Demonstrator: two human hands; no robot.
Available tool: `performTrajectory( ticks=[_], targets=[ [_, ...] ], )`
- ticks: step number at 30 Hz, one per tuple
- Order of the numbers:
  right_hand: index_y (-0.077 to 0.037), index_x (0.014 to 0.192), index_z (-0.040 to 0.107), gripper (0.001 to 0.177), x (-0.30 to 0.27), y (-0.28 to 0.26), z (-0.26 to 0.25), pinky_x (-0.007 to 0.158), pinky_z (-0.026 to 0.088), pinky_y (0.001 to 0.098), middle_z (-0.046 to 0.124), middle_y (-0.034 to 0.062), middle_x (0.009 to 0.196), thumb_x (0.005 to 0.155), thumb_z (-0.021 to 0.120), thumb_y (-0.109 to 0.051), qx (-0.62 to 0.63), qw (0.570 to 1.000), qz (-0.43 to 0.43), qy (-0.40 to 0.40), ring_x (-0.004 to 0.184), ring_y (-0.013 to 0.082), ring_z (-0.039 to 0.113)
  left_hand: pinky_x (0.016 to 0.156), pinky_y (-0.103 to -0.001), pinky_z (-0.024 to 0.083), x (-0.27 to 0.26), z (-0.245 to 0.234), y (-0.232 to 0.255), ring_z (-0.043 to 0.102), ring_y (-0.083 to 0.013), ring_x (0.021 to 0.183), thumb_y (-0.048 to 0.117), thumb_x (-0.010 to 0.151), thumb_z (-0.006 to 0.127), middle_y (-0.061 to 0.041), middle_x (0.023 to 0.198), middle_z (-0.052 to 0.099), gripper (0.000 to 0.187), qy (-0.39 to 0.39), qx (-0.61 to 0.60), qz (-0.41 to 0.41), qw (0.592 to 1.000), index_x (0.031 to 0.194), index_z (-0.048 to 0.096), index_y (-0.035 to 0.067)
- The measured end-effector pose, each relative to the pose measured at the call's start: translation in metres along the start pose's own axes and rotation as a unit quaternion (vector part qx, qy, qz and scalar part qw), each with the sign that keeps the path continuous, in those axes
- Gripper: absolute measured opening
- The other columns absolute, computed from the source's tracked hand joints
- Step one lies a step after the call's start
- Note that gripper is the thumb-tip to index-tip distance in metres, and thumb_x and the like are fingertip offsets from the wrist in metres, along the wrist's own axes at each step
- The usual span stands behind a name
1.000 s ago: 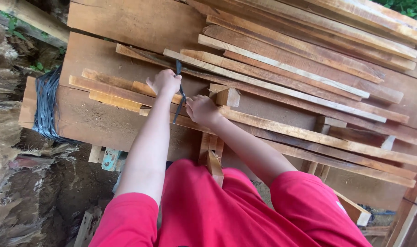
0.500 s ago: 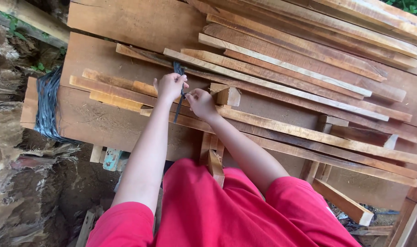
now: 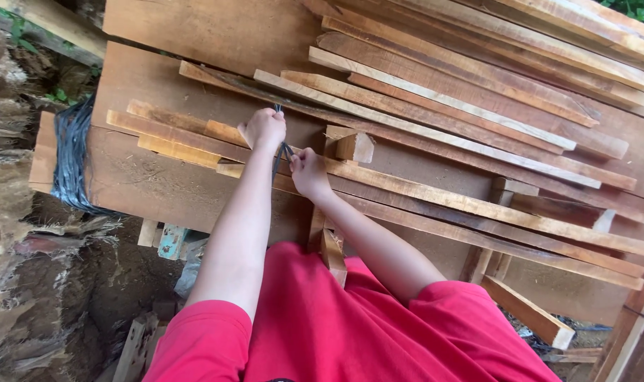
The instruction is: Organizing wooden components and securing them into bundles using plastic ties.
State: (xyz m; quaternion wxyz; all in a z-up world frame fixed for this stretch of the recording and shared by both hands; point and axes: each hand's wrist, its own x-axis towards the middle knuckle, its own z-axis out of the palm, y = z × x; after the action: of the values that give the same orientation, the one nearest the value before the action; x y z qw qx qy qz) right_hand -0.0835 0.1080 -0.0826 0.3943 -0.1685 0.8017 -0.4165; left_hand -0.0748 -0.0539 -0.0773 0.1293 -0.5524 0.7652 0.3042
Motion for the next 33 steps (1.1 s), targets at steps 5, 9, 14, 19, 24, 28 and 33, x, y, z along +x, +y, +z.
performTrajectory(
  ticks=[5,9,14,19,24,28,33],
  targets=[
    [-0.006,0.103,0.065,0.017,-0.015,0.002,-0.006,0.058,0.055,0.0292,0.075,0.0035,0.076,0.103,0.057,-0.021,0.017,1.000,0.002,-0.021,0.064,0.0178,0.072,0.111,-0.042,0.028,-0.004,0.002,-0.010,0.068,-0.0206,0.115,0.045,0.101,0.049,0.009,0.095,0.076,0.030,0.001,-0.046,0.021,0.999,0.092,0.074,0.031],
    [-0.003,0.126,0.063,0.026,-0.039,0.001,-0.017,0.070,0.062,0.0341,0.069,0.0167,0.113,0.101,0.060,-0.006,0.095,0.987,-0.127,0.018,0.083,0.0275,0.077,0.109,-0.043,0.026,-0.005,0.017,-0.026,0.072,-0.0146,0.097,0.047,0.106,0.048,0.013,0.074,0.072,0.033,0.115,-0.099,0.135,0.979,0.084,0.065,0.029],
    [-0.011,0.122,0.069,0.032,-0.079,-0.003,-0.079,0.099,0.051,0.0450,0.066,0.0106,0.122,0.096,0.073,-0.028,-0.189,0.925,-0.323,0.066,0.119,0.0343,0.062,0.118,-0.060,0.018,-0.075,0.012,-0.039,0.048,-0.0347,0.139,0.049,0.105,0.056,-0.012,0.139,0.061,0.052,0.161,-0.062,0.281,0.944,0.140,0.055,0.010],
    [-0.012,0.140,0.060,0.080,-0.095,0.026,-0.126,0.121,0.021,0.0603,0.057,0.0169,0.143,0.081,0.077,-0.062,-0.405,0.854,-0.311,0.102,0.142,0.0389,0.040,0.120,-0.058,0.023,-0.124,0.018,-0.054,0.038,-0.0395,0.145,0.064,0.086,0.073,-0.015,0.154,0.051,0.086,0.194,-0.024,0.421,0.886,0.147,0.054,0.007],
    [-0.020,0.163,0.030,0.119,-0.088,0.048,-0.128,0.127,0.014,0.0545,0.033,0.0009,0.164,0.066,0.074,-0.072,-0.506,0.830,-0.230,0.040,0.150,0.0320,0.026,0.127,-0.063,0.012,-0.139,0.011,-0.052,0.010,-0.0422,0.158,0.090,0.059,0.066,-0.011,0.173,0.018,0.132,0.056,0.178,0.395,0.900,0.162,0.030,0.015],
    [-0.019,0.160,0.035,0.117,-0.088,0.047,-0.132,0.124,0.020,0.0511,0.038,0.0013,0.160,0.064,0.076,-0.070,-0.513,0.818,-0.251,0.060,0.142,0.0296,0.034,0.127,-0.064,0.012,-0.141,0.011,-0.049,0.009,-0.0431,0.158,0.088,0.064,0.065,-0.011,0.173,0.016,0.129,0.055,0.183,0.396,0.898,0.163,0.026,0.015],
    [-0.019,0.158,0.041,0.119,-0.088,0.050,-0.129,0.121,0.024,0.0495,0.042,0.0009,0.158,0.057,0.078,-0.069,-0.514,0.802,-0.286,0.099,0.136,0.0281,0.039,0.127,-0.062,0.010,-0.134,0.015,-0.054,0.008,-0.0400,0.158,0.090,0.057,0.069,-0.007,0.171,0.022,0.134,0.044,0.163,0.388,0.906,0.163,0.026,0.020]
  ],
)
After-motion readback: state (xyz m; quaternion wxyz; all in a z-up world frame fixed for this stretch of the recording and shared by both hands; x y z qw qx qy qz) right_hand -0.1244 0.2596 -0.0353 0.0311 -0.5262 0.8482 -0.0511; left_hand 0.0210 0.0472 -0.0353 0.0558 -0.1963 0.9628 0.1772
